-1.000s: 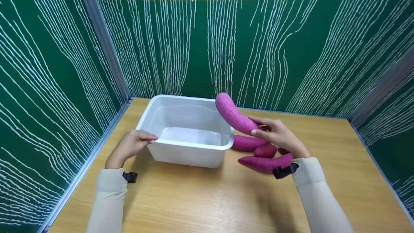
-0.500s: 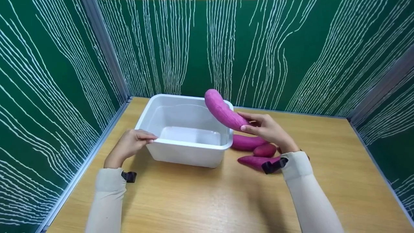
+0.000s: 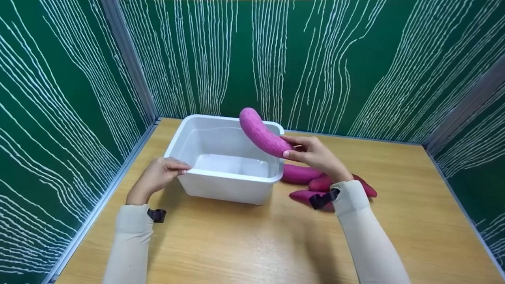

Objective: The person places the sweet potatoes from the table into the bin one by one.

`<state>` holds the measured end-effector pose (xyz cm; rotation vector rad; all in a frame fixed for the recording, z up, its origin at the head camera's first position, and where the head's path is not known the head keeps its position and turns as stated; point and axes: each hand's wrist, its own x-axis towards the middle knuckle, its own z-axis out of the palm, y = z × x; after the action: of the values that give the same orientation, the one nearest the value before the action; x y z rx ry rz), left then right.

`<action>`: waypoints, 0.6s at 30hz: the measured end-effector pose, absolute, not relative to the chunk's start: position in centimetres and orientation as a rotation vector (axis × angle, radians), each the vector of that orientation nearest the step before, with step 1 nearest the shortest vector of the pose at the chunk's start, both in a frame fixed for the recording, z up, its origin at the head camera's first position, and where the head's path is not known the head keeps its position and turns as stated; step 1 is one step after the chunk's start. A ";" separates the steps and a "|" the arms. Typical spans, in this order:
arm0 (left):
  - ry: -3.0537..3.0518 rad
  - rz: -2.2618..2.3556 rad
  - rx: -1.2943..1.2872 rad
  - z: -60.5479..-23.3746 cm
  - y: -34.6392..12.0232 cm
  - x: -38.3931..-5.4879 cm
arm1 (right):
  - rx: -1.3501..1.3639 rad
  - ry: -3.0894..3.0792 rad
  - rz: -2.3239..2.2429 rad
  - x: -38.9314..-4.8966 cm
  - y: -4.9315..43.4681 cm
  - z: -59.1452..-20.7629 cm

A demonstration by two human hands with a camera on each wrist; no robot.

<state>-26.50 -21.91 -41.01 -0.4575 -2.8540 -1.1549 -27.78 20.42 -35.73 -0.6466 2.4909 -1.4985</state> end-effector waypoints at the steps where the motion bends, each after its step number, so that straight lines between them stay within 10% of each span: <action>1: -2.853 -1.157 -0.460 -41.0 -21.9 -26.5 | -0.654 2.493 -1.497 -27.8 20.2 -35.7; 18: -2.829 -1.166 -0.468 -40.9 -21.8 -26.2 | -0.700 2.505 -1.497 -29.0 18.0 -36.0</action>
<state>-26.21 -21.83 -40.93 -0.4677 -2.8287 -1.1656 -29.01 18.00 -36.00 -0.6999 2.5047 -1.4972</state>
